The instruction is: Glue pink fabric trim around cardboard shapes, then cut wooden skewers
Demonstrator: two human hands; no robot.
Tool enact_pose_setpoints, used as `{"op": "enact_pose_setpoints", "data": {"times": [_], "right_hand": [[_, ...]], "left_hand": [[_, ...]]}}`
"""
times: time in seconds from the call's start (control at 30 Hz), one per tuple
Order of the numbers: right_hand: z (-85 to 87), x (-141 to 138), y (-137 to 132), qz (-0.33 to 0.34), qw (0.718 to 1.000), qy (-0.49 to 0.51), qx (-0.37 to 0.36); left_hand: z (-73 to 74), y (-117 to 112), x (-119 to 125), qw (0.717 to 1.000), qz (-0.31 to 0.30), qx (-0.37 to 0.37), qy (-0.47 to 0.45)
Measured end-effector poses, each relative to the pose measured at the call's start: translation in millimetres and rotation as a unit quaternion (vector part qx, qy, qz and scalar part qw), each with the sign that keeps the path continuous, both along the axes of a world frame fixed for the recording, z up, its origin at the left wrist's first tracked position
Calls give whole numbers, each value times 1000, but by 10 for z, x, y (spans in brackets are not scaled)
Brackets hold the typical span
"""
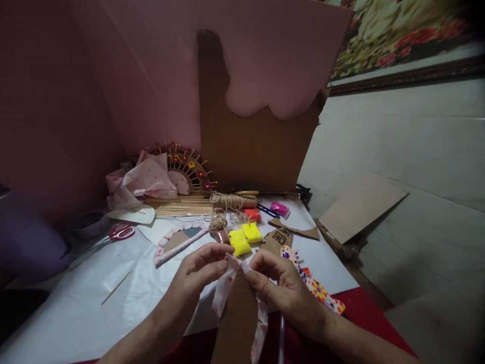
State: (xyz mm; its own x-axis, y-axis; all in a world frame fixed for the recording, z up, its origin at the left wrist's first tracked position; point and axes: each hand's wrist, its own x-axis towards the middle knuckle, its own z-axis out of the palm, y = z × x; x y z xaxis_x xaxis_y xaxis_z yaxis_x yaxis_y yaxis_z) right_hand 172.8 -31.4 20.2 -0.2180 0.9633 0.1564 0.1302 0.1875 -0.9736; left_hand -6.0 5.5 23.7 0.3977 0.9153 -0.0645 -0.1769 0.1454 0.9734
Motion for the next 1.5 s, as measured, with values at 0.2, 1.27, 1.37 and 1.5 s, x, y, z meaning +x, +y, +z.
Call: {"op": "enact_pose_setpoints", "data": {"times": [0.2,1.27,1.37,1.5], "right_hand": [[-15,4,-5,-4,1000,-1,-3],[20,120,84,-78,993,75,44],[29,135,107,-92,992,72,54],[13,131,96,-102,990,44,87]], "left_hand": [[-8,15,-28,1000,-1,-6,-19],[-17,-33,-24,986,-150,-74,-12],[-45,-20,-18,986,-156,-59,-15],[-40,-23,22,987,-154,-41,-36]]}}
